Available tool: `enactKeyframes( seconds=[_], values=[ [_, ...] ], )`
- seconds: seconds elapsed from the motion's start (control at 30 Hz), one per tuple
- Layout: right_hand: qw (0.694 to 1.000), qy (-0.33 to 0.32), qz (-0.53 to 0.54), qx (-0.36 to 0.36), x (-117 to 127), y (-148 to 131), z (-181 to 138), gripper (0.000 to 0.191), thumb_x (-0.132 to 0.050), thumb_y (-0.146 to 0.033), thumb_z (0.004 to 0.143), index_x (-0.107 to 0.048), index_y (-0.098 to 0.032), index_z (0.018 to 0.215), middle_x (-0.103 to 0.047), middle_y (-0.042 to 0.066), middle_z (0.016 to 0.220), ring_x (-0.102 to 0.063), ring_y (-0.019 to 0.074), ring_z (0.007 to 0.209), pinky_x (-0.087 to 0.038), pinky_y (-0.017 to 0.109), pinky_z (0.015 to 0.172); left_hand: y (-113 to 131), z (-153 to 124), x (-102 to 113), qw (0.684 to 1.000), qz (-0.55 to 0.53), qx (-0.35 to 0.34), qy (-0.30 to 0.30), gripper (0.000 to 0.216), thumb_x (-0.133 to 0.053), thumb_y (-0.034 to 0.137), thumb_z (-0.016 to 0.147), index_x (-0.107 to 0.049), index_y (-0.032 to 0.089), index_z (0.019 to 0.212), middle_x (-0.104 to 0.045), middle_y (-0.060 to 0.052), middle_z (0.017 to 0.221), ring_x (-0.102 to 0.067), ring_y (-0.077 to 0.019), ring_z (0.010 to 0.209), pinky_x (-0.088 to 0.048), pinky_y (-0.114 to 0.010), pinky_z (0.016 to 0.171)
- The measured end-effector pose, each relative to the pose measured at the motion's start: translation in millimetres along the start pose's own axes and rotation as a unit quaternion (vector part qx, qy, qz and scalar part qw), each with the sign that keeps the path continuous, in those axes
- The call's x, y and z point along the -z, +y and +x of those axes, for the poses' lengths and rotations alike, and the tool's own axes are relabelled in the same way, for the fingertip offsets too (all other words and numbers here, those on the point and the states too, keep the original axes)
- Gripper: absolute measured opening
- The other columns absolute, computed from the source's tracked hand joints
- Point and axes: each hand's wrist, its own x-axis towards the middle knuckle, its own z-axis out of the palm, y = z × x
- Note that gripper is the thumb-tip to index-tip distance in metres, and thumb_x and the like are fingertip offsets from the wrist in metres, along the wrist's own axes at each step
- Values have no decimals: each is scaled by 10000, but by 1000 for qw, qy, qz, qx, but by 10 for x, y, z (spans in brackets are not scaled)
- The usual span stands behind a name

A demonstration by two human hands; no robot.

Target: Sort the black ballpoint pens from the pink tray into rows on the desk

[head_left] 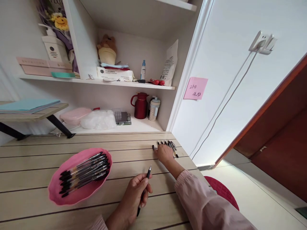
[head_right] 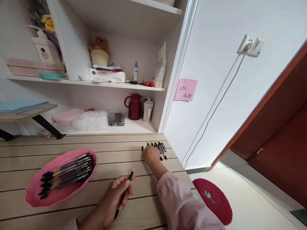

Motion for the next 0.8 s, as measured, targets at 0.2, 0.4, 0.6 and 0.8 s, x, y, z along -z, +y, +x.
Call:
enactKeyframes(
  seconds=[0.2,0.4,0.6,0.8],
  values=[
    [1000,-10,-17,-13,-10,76,61,305,-445,-306,790,-634,-124,946,-632,167,1019,-592,245,931,-400,327,752,-16,18,11,1000,-5,5,-5,420,-570,420,688,-542,149,1007,-539,35,593,-326,-21,329,-176,-163,320],
    [999,-13,-25,-22,-28,143,85,295,-449,-316,785,-622,-145,952,-634,140,1018,-593,237,931,-400,324,752,-40,26,23,1000,2,-3,-8,408,-552,404,709,-537,139,1017,-537,27,604,-321,-17,324,-175,-159,311],
    [999,-14,-17,-29,-42,151,76,296,-454,-324,780,-616,-152,958,-625,139,1037,-586,227,942,-392,320,756,-20,16,15,1000,3,2,-8,415,-554,414,706,-534,139,1016,-538,29,602,-335,-21,327,-181,-160,313],
    [999,-15,0,-35,-34,134,62,272,-477,-325,763,-633,-162,916,-641,122,1004,-587,221,935,-391,300,746,-12,18,11,1000,0,10,-2,419,-570,422,686,-539,149,1002,-545,36,594,-343,-23,328,-180,-161,317]
  ],
)
